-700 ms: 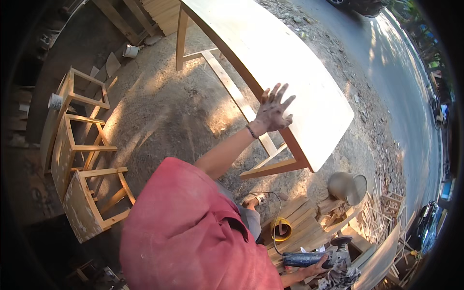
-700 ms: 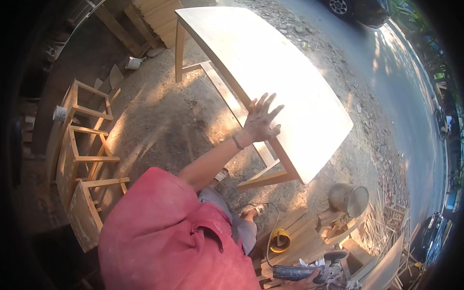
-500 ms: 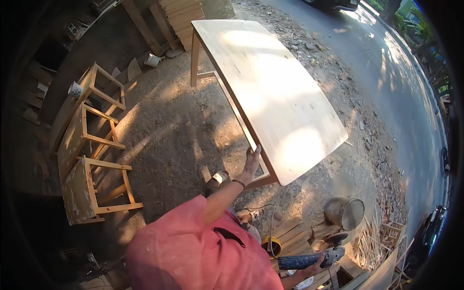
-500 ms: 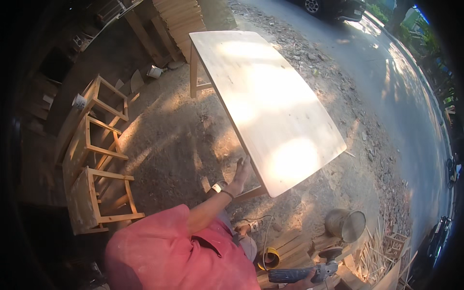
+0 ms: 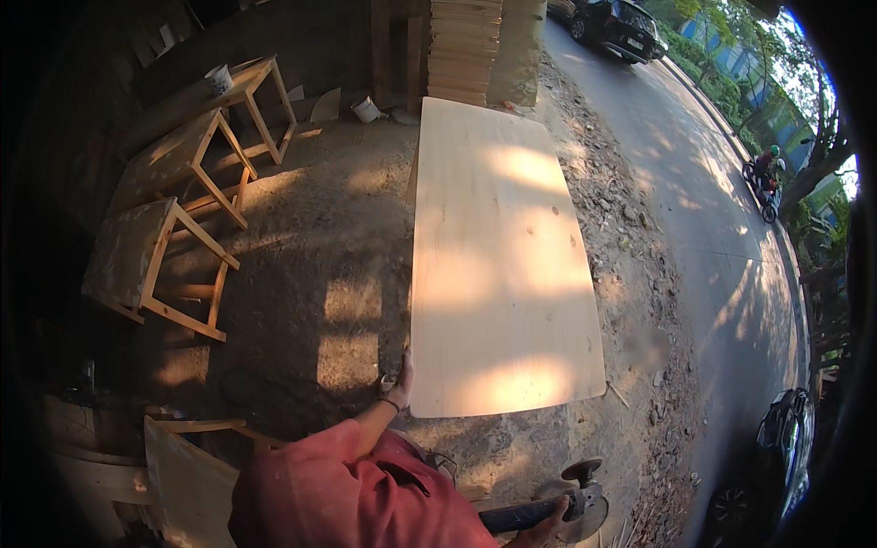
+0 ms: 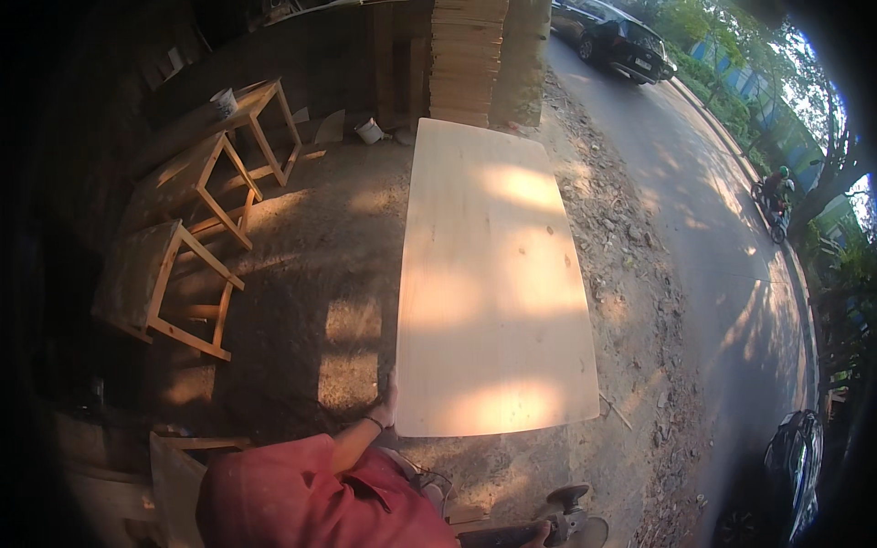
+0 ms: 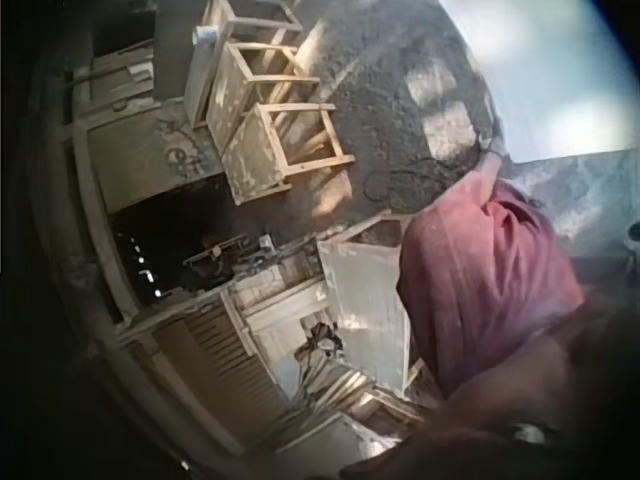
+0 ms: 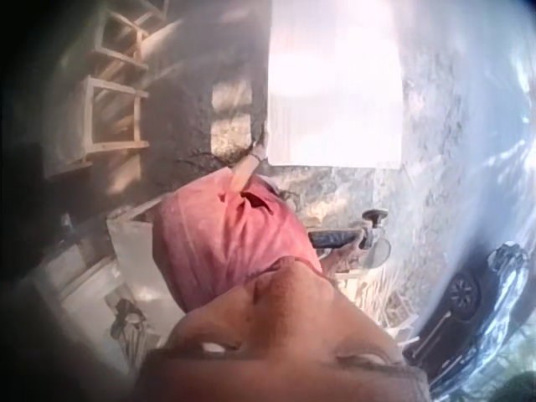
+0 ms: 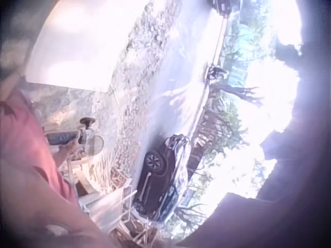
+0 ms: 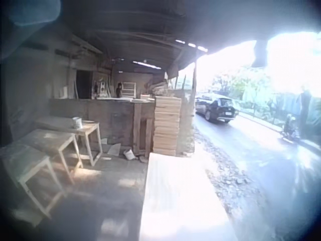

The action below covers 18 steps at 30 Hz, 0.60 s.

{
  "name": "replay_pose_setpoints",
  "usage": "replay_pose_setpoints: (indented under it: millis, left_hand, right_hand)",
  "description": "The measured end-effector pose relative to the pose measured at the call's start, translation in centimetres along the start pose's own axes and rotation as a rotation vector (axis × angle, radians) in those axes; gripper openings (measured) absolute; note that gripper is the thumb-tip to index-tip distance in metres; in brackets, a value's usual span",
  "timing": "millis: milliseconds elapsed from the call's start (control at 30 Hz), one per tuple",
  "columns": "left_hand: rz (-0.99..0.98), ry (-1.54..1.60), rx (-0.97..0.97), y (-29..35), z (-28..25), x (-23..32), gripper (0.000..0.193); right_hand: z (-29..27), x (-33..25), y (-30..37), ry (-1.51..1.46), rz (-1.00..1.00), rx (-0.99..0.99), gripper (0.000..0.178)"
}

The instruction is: The person sands the wooden frame of a stool using a power sander, moving the tool along the legs and the underside of the seat.

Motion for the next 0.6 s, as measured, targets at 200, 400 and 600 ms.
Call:
replay_pose_setpoints:
  millis: [200, 400, 600]
  left_hand:
    - [0.051, 0.049, -0.027, 1.4, -5.1, 1.7, 0.094]
    - [0.044, 0.094, 0.008, 1.6, -5.5, 0.4, 0.094]
    - [0.061, 0.052, 0.052, 1.3, -6.0, 1.1, 0.094]
  right_hand:
    - [8.0, -2.4, -2.8, 0.014, 0.035, -0.281, 0.054]
    - [11.4, -5.1, -5.8, 0.050, 0.013, -0.375, 0.054]
    - [11.0, -5.4, -10.5, 0.053, 0.026, -0.438, 0.053]
Point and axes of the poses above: each hand's wrist, its own y-axis away from the middle knuckle, its own z-axis out of the palm, x = y × z, the point moved 8 cm from there along -y, towards the middle knuckle, and after that the axes turned 11 degrees about -x, right-handed, at the moved point
